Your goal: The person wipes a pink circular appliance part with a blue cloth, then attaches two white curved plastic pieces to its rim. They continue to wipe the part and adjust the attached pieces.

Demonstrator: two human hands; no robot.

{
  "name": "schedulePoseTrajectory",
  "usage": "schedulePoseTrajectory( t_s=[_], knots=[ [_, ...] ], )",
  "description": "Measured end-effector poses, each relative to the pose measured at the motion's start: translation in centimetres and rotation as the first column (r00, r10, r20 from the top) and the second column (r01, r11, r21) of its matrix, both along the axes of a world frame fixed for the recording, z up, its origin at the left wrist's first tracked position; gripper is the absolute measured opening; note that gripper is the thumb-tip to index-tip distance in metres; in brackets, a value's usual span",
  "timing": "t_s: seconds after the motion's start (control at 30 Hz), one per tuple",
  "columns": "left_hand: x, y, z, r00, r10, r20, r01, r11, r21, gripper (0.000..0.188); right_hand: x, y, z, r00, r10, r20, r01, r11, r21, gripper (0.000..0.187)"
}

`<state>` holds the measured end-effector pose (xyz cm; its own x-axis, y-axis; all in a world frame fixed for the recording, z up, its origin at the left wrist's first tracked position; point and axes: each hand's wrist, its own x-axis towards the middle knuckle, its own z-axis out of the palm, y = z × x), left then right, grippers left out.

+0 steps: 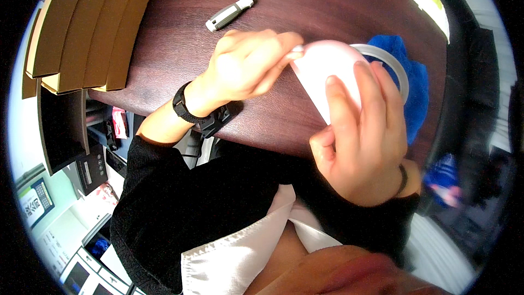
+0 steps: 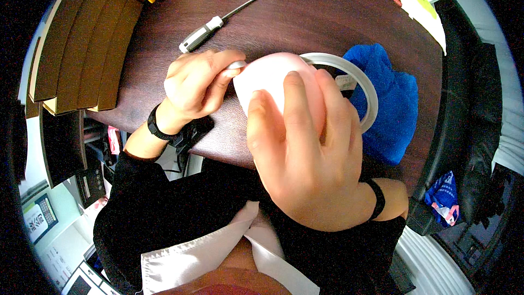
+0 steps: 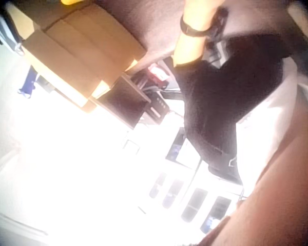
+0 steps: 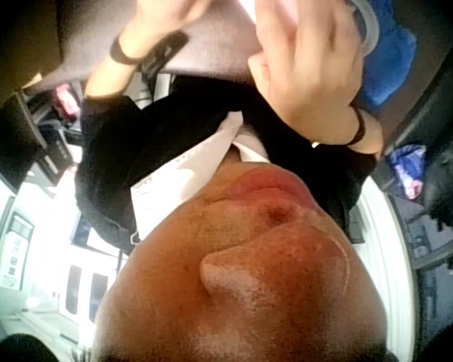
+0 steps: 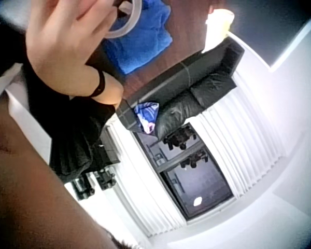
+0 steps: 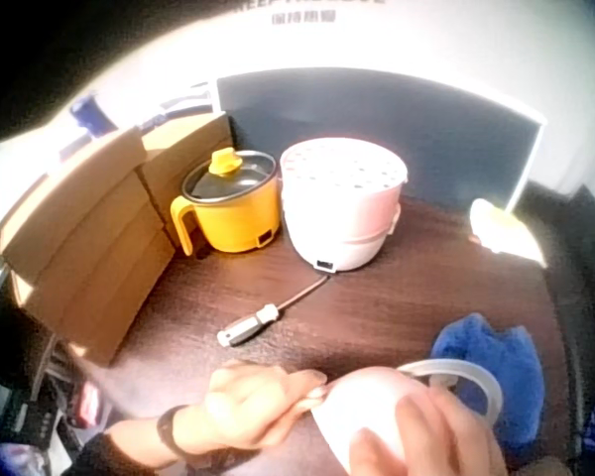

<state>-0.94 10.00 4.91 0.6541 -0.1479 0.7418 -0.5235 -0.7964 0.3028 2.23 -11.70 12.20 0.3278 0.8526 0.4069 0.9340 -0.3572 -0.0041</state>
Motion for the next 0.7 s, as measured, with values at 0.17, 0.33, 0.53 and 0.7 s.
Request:
schedulePoseTrajectory(
  t_s=[0.17, 0.33, 0.53, 0.7],
  knots=[
    [0.33, -0.13, -0.19, 0.998, -0.036, 0.046, 0.037, 0.999, -0.037, 0.017, -0.12, -0.09, -0.30, 1.000, 0.002, 0.011, -0.002, 1.000, 0.011, 0.053],
    [0.30, -0.44, -0.22, 0.999, -0.002, 0.047, 0.006, 0.997, -0.078, 0.015, -0.49, 0.16, -0.35, 0.999, -0.038, 0.026, 0.037, 0.999, 0.022, 0.053],
    [0.15, -0.48, -0.25, 1.000, 0.022, 0.018, -0.020, 0.996, -0.084, 0.013, -0.41, 0.25, -0.75, 0.998, -0.038, 0.049, 0.037, 0.999, 0.039, 0.052],
    [0.13, -0.61, -0.02, 1.000, 0.031, 0.003, -0.031, 0.996, -0.088, 0.011, -0.08, 0.10, -0.59, 0.999, -0.018, 0.043, 0.016, 0.999, 0.031, 0.052]
  ],
)
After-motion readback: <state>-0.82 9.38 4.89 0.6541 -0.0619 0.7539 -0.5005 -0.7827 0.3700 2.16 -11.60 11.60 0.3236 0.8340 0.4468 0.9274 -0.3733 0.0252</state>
